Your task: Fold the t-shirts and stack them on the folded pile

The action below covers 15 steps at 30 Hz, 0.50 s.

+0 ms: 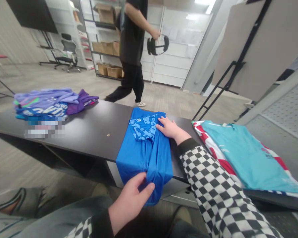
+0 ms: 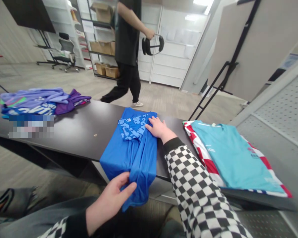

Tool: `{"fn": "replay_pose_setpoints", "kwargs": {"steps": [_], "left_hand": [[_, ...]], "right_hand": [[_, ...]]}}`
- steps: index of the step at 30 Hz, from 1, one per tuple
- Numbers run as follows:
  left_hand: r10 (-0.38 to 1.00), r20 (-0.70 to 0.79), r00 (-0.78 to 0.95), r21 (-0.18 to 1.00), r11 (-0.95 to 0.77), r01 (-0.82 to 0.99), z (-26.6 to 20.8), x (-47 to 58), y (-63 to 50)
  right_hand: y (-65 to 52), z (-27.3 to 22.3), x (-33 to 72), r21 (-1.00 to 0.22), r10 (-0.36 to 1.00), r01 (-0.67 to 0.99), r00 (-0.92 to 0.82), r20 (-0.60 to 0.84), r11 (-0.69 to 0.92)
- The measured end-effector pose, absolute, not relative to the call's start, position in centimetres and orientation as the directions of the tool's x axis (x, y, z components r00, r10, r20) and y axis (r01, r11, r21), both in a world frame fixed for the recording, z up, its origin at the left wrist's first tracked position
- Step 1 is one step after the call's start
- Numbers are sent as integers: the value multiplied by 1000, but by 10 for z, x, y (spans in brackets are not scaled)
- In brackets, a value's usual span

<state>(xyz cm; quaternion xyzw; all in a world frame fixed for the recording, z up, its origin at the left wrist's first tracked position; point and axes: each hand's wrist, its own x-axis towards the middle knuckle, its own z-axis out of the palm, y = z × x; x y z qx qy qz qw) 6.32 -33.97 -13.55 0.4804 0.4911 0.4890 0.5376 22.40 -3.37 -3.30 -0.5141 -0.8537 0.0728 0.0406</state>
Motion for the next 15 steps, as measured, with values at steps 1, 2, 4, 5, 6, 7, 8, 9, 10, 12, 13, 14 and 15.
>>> {"fn": "replay_pose_setpoints", "kwargs": {"steps": [1, 2, 4, 5, 6, 7, 8, 9, 10, 12, 13, 14, 15], "left_hand": [[998, -51, 22, 993, 53, -104, -133, 64, -339], [999, -54, 3, 990, 54, -131, -131, 64, -338], [997, -61, -43, 992, 56, -117, -129, 63, -334], [997, -60, -53, 994, 55, -91, -130, 62, -332], [997, -57, -58, 996, 53, -65, -130, 61, -331], [996, -56, -63, 998, 54, -43, -130, 60, -329], [996, -56, -63, 998, 54, -26, -130, 60, -329], [997, -52, -60, 999, 51, -17, -130, 60, -328], [997, -47, -57, 999, 46, -15, -129, 61, -328], [998, -32, -55, 999, 31, -19, -126, 62, -328], [998, -27, -58, 1000, 26, -17, -125, 62, -329], [998, -24, -61, 1000, 23, -9, -123, 62, -329], [997, -25, -67, 1000, 25, 2, -123, 62, -330]], "right_hand": [[-35, -28, 226, -151, 893, 882, -449, 12, 446], [-36, -22, 228, -140, 908, 898, -418, 28, 418], [-38, -10, 235, -129, 944, 935, -330, 22, 330], [-40, -4, 239, -123, 958, 951, -286, -6, 283], [-42, 2, 244, -116, 966, 962, -254, -53, 247], [-45, 6, 248, -108, 964, 967, -242, -110, 230], [-48, 9, 252, -104, 953, 966, -252, -166, 238], [-52, 11, 255, -106, 936, 958, -282, -209, 265], [-55, 12, 257, -113, 916, 946, -324, -236, 305], [-59, 11, 260, -132, 875, 912, -411, -256, 389], [-61, 11, 260, -138, 861, 898, -439, -255, 417], [-61, 11, 261, -139, 855, 892, -451, -257, 429], [-61, 11, 261, -135, 854, 894, -448, -263, 427]]}}
